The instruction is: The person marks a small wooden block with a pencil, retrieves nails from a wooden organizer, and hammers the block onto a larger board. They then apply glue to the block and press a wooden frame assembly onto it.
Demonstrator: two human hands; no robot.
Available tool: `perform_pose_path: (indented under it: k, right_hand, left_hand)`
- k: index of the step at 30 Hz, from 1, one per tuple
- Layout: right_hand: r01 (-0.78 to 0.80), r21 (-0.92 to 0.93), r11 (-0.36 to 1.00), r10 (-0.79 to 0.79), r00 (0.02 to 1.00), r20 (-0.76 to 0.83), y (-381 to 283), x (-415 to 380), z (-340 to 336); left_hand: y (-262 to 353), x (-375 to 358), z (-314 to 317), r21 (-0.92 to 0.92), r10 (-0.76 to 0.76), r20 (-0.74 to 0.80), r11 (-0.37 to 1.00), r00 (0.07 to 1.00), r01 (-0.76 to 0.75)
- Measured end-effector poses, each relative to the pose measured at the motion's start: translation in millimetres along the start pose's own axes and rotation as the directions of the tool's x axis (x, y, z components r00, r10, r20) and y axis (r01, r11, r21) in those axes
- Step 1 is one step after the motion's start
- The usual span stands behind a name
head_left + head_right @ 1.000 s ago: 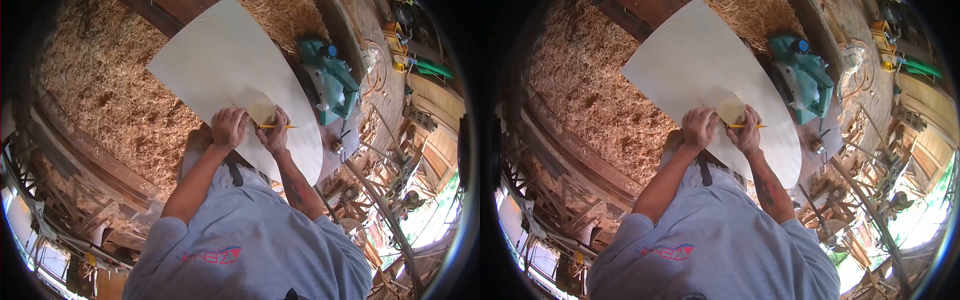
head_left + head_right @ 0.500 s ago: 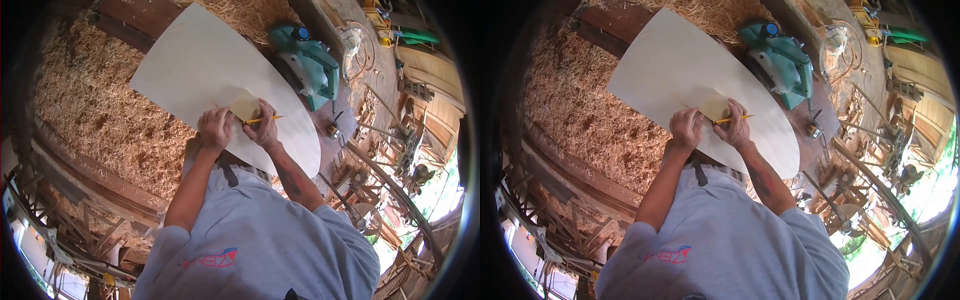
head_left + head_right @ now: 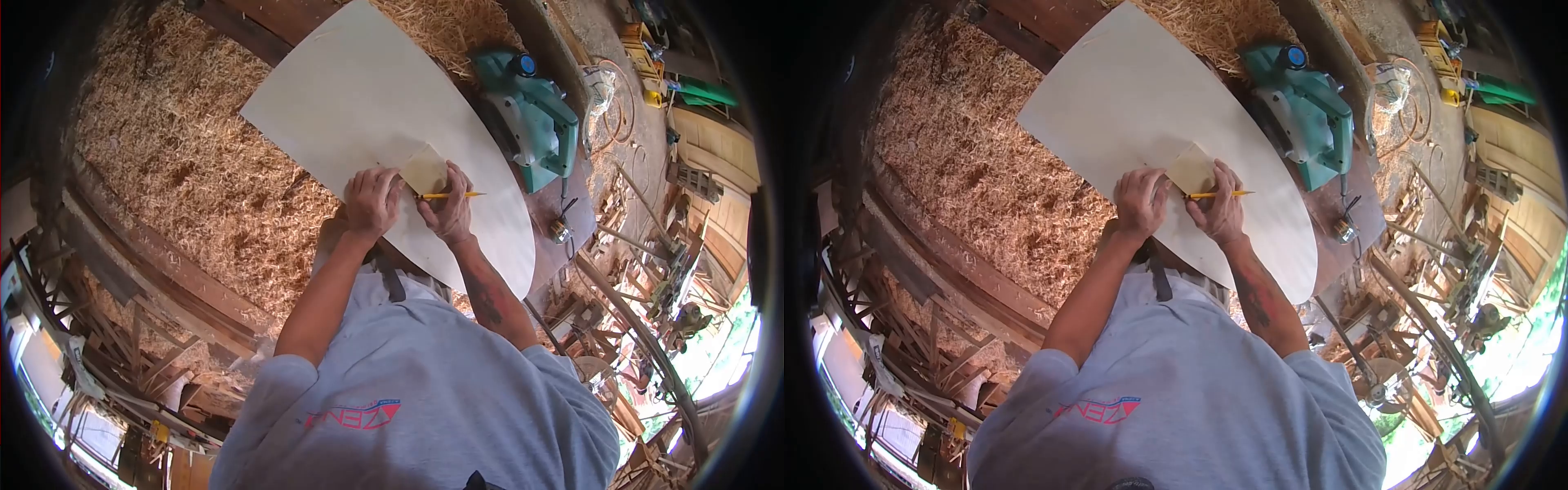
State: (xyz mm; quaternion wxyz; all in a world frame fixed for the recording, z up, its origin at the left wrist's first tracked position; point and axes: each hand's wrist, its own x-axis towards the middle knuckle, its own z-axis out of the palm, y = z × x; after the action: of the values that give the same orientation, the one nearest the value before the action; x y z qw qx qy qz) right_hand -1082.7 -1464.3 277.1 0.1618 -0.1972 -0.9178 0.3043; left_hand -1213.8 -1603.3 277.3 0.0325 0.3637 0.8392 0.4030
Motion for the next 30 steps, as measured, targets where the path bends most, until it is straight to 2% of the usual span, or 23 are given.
perform_pose_path:
  k: [30]
  right_hand:
    - [0.005, -0.005, 1.000, -0.005, 1.000, 0.022, 2.6, -2.2, 0.8]
  left_hand:
    - [3.0, 4.2, -2.5, -0.011, 0.000, -0.014, 1.000, 1.000, 0.000]
